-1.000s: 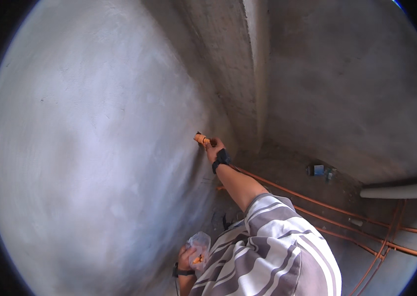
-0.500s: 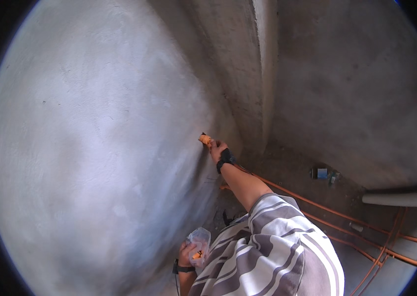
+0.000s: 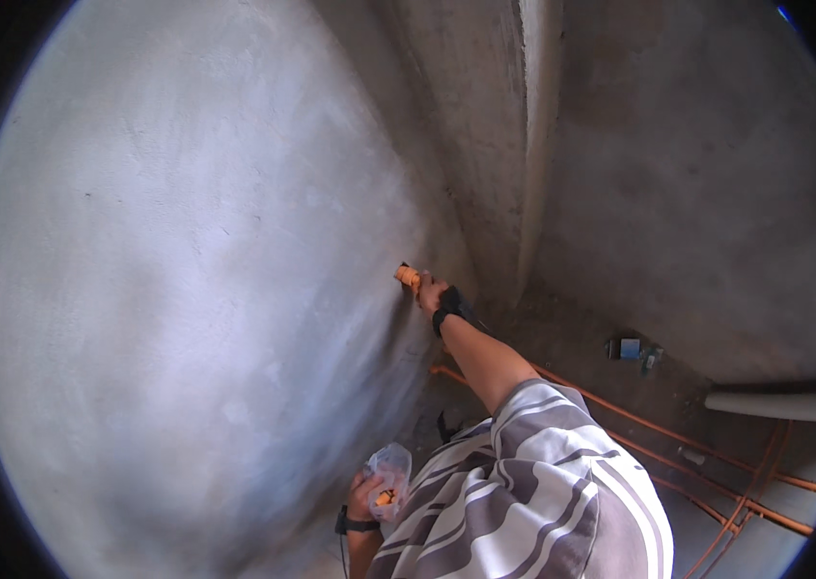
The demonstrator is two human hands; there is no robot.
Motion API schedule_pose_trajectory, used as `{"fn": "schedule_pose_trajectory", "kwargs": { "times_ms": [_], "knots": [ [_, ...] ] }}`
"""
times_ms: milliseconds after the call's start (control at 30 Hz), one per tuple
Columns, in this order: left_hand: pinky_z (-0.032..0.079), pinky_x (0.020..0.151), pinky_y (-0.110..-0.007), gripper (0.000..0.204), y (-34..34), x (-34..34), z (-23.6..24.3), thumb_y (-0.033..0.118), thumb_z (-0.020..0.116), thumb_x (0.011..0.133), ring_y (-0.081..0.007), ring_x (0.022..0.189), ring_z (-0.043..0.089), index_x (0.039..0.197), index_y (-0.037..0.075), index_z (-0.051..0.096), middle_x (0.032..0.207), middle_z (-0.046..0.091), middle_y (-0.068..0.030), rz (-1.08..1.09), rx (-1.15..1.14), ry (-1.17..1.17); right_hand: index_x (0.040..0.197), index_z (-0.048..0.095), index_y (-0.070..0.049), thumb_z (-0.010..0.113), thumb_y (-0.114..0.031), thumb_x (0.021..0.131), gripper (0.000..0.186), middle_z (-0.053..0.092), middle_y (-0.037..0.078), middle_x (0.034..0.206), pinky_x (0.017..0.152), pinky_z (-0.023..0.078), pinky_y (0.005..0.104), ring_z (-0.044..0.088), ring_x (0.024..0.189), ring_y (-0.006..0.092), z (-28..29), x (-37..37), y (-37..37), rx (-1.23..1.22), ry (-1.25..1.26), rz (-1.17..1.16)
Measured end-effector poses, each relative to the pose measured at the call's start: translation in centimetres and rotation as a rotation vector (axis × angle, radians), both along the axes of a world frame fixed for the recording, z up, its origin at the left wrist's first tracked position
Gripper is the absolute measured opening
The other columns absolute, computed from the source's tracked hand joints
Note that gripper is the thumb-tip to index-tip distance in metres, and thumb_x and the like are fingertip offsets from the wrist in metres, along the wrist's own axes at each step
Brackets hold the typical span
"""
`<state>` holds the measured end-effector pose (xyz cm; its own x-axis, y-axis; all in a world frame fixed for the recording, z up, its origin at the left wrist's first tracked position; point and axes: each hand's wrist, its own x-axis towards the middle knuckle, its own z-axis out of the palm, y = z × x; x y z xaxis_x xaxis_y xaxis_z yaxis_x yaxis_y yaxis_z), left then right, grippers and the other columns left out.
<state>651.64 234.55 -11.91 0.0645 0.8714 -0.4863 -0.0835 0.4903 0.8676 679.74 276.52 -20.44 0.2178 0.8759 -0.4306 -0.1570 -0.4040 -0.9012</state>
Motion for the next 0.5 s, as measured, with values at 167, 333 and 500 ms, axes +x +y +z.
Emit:
{"fn": "schedule_pose_trajectory", "kwargs": {
  "times_ms": [167,333,500],
  "knots": [
    [0.056,0.080,-0.036,0.021,0.7,0.5,2.5,0.008,0.067,0.092,-0.0232,0.090,0.070,0.109,-0.002,0.072,0.101,0.072,-0.0124,0.174,-0.267,-0.416,0.084,0.065,-0.001,0.037,-0.061,0.103,0.068,0.063,0.008,0.065,0.052,0.049,0.0338,0.060,0.054,0.0176,1.4,-1.2,-0.4,-0.197,0.102,0.016],
    [0.057,0.078,-0.034,0.016,4.2,4.9,6.9,0.009,0.066,0.093,-0.0200,0.086,0.070,0.105,0.000,0.072,0.097,0.073,-0.0096,0.179,-0.225,-0.339,0.081,0.063,-0.002,0.038,-0.062,0.103,0.069,0.062,0.008,0.063,0.050,0.047,0.0332,0.058,0.052,0.0172,0.2,0.5,-0.7,0.045,-0.045,-0.147],
    [0.057,0.078,-0.033,0.015,1.4,2.0,5.0,0.009,0.065,0.093,-0.0204,0.085,0.070,0.104,0.000,0.071,0.097,0.073,-0.0101,0.200,-0.219,-0.290,0.084,0.065,-0.003,0.041,-0.064,0.101,0.067,0.061,0.009,0.063,0.049,0.047,0.0342,0.059,0.051,0.0169,3.6,-2.5,-1.5,-0.265,0.203,0.083]
  ]
}}
